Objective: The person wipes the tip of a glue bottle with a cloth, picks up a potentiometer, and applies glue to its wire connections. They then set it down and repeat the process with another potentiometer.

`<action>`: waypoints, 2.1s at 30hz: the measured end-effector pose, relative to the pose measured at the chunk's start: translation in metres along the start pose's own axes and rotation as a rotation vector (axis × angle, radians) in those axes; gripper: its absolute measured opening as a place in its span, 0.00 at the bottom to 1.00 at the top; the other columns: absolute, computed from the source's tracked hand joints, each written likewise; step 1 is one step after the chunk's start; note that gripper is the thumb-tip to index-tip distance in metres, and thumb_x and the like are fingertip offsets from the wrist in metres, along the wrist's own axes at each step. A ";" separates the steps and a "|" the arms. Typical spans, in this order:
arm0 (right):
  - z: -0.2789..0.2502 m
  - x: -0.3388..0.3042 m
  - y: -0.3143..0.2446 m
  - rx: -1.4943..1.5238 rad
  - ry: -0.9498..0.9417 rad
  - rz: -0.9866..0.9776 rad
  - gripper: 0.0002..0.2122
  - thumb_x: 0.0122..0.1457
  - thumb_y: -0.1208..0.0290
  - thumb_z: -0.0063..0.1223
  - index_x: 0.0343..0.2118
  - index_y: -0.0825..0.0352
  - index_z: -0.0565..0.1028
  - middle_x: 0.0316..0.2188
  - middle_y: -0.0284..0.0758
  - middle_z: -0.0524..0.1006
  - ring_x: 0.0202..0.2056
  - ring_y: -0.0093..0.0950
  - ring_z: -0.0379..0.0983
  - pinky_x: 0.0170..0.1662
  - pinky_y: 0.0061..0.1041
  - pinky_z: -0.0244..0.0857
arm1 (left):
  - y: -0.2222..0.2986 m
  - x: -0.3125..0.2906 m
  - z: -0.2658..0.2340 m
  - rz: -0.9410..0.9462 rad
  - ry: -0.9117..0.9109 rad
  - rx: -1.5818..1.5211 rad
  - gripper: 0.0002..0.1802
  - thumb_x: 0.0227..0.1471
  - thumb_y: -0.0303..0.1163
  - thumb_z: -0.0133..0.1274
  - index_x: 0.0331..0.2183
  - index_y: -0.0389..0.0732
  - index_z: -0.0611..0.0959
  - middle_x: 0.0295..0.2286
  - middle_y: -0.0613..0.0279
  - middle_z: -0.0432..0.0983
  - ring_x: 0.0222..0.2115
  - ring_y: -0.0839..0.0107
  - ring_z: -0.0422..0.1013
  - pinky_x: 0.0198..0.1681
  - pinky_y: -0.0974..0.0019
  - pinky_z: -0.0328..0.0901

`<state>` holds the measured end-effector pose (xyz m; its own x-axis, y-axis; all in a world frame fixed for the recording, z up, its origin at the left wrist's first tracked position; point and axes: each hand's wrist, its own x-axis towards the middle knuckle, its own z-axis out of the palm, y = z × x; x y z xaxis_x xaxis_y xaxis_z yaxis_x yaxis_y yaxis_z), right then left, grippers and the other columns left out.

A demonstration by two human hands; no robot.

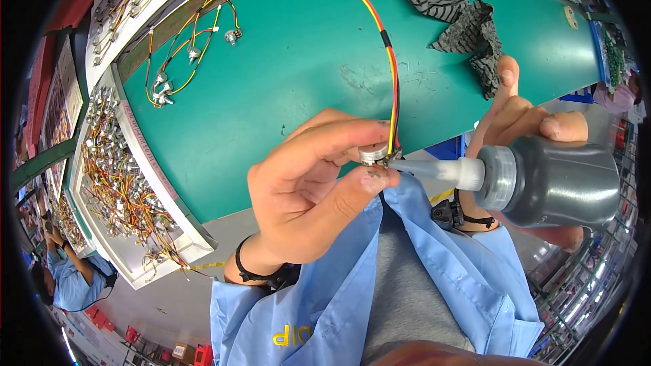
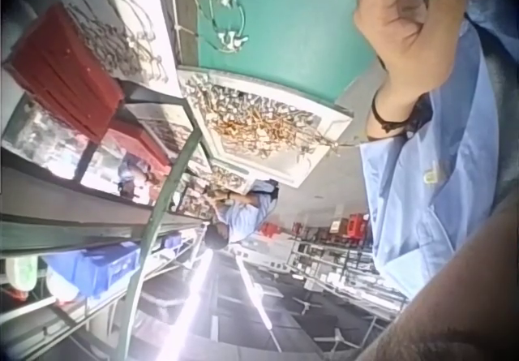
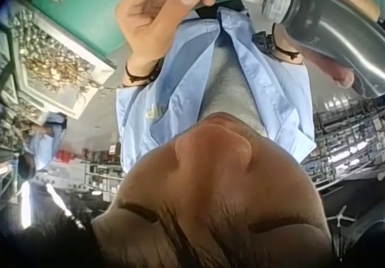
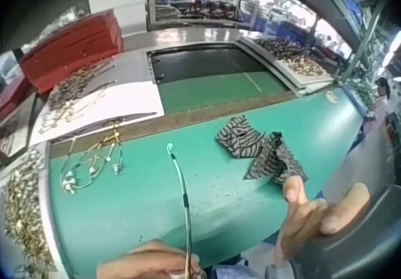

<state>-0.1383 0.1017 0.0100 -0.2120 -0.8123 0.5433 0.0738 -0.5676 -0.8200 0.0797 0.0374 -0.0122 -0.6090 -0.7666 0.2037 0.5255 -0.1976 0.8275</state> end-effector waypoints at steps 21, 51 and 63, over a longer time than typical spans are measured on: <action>-0.006 0.000 0.005 0.037 -0.098 -0.093 0.41 0.46 0.34 0.55 0.46 0.73 0.67 0.18 0.32 0.70 0.20 0.23 0.63 0.57 0.43 0.39 | 0.001 0.000 0.001 -0.038 0.005 -0.038 0.17 0.52 0.14 0.51 0.46 0.24 0.74 0.38 0.46 0.71 0.37 0.65 0.71 0.38 0.63 0.74; 0.002 -0.005 0.004 -0.013 0.062 -0.101 0.40 0.46 0.33 0.54 0.45 0.72 0.68 0.17 0.32 0.69 0.18 0.24 0.64 0.57 0.42 0.42 | -0.001 -0.001 0.001 -0.026 0.011 -0.054 0.18 0.52 0.15 0.51 0.46 0.24 0.74 0.38 0.45 0.72 0.35 0.64 0.72 0.37 0.62 0.73; -0.001 -0.007 0.005 -0.023 0.017 -0.101 0.41 0.46 0.33 0.55 0.46 0.72 0.67 0.18 0.31 0.70 0.20 0.23 0.64 0.57 0.42 0.41 | 0.001 -0.001 -0.001 -0.039 -0.016 -0.038 0.18 0.52 0.14 0.50 0.46 0.24 0.73 0.39 0.44 0.72 0.34 0.62 0.74 0.38 0.62 0.71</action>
<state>-0.1372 0.1043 0.0021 -0.2333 -0.7488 0.6203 0.0288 -0.6430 -0.7653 0.0811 0.0378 -0.0119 -0.6386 -0.7480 0.1807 0.5235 -0.2503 0.8144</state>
